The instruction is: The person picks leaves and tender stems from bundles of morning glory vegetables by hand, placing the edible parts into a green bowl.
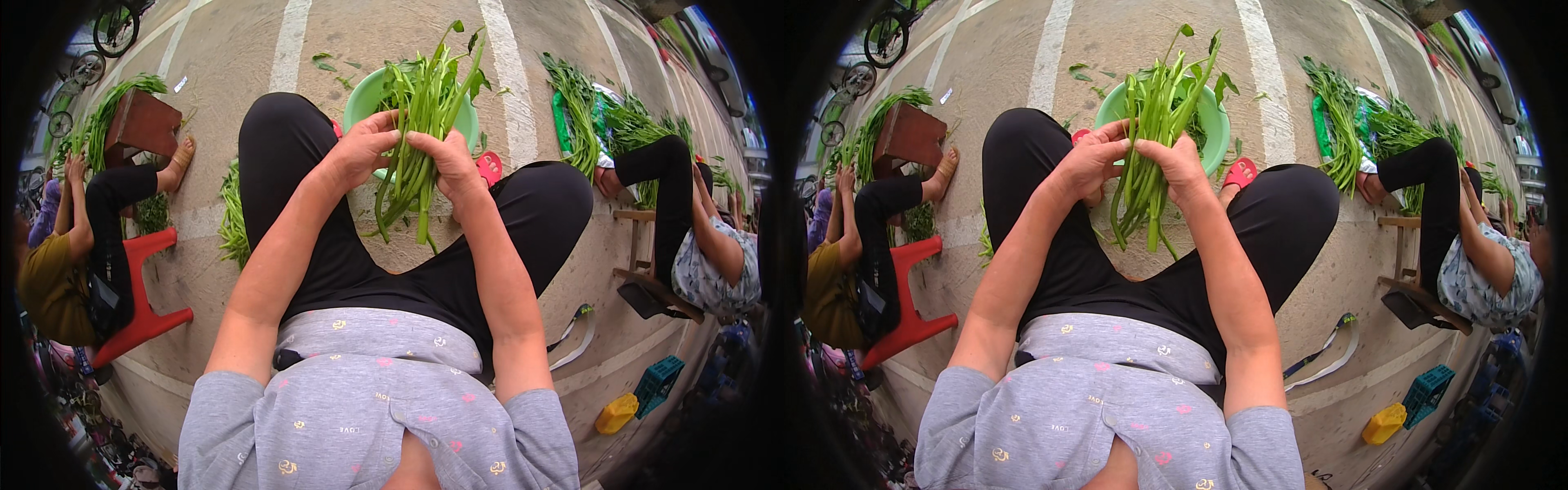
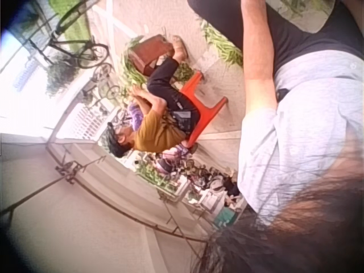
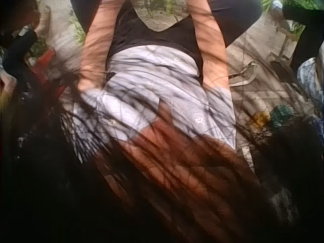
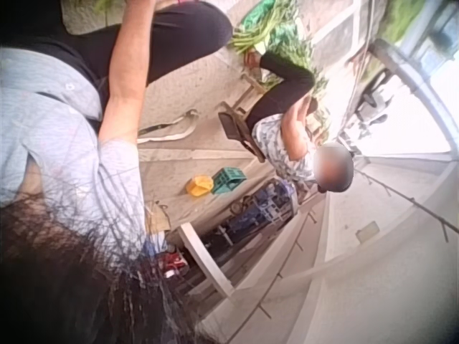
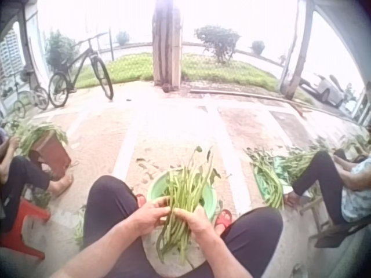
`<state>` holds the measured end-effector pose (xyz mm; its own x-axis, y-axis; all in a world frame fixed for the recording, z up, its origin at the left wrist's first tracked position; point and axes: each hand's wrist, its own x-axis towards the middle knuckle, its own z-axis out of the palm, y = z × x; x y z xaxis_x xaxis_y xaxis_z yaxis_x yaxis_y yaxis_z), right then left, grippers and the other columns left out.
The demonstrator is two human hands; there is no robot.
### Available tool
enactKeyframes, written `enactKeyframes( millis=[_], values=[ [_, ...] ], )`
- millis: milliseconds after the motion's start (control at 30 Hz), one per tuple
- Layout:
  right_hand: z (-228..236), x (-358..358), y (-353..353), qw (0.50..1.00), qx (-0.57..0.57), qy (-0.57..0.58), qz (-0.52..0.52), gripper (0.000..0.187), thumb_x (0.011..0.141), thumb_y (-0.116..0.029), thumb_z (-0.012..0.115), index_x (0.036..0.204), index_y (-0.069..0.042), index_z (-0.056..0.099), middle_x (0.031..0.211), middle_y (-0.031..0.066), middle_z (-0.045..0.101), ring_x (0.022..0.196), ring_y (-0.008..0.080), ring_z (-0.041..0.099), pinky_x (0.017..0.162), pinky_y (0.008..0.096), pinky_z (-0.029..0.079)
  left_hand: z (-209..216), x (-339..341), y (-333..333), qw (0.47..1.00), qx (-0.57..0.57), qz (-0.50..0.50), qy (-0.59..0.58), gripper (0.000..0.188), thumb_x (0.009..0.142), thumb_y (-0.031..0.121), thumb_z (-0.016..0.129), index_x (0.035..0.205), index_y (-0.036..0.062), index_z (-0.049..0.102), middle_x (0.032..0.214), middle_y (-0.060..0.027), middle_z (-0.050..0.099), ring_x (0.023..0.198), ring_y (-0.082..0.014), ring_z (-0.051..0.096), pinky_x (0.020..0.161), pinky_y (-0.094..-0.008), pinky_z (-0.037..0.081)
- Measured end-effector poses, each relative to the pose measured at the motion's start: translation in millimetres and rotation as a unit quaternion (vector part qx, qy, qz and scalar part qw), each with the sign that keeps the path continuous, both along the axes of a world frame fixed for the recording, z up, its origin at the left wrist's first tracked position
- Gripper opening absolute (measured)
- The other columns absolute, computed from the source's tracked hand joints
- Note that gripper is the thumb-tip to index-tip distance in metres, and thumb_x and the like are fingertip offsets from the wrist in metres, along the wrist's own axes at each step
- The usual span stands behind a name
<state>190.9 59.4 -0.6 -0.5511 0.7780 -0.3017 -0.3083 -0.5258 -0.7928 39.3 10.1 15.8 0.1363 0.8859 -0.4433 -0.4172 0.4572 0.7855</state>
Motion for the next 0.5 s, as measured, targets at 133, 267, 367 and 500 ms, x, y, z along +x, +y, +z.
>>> enactKeyframes(
  millis=[133,267,367,500],
  values=[
    [-1.3,-1.9,-1.5,1.0,0.005,-0.007,-0.006,0.04,0.071,-0.007,0.069,0.106,-0.001,0.052,0.092,0.0056,0.059,0.078,0.014,0.059,0.067,0.0272,0.051,-5.4,1.6,-0.5,0.999,0.012,0.006,0.03,0.048,0.087,0.013,0.055,0.132,0.0092,0.039,0.119,-0.0018,0.051,0.107,-0.0142,0.048,0.088,-0.0349,0.04],
    [-5.8,-1.0,1.4,1.0,0.009,-0.017,0.008,0.041,0.07,-0.007,0.07,0.106,-0.001,0.052,0.092,0.0057,0.059,0.077,0.0141,0.059,0.066,0.0272,0.051,-5.4,3.4,0.0,0.998,0.015,0.001,0.063,0.051,0.085,0.015,0.058,0.132,0.0089,0.038,0.12,-0.0019,0.051,0.107,-0.0143,0.048,0.09,-0.0341,0.038],
    [-2.5,-0.1,1.6,1.0,-0.004,-0.025,0.008,0.039,0.071,-0.006,0.069,0.106,-0.001,0.053,0.091,0.0059,0.06,0.077,0.0144,0.059,0.065,0.0275,0.051,-1.1,3.6,-1.2,0.997,0.017,0.004,0.069,0.049,0.086,0.016,0.057,0.131,0.0085,0.039,0.121,-0.0024,0.05,0.107,-0.0148,0.048,0.091,-0.0341,0.038],
    [2.6,4.2,3.3,0.999,-0.014,-0.03,0.001,0.036,0.071,-0.005,0.067,0.105,0.0,0.055,0.089,0.0063,0.061,0.075,0.015,0.06,0.064,0.0276,0.051,-5.6,-0.1,-0.6,1.0,0.012,0.008,0.028,0.047,0.088,0.018,0.054,0.131,0.0094,0.038,0.117,-0.0045,0.052,0.104,-0.0157,0.05,0.087,-0.032,0.04]
  ],
)
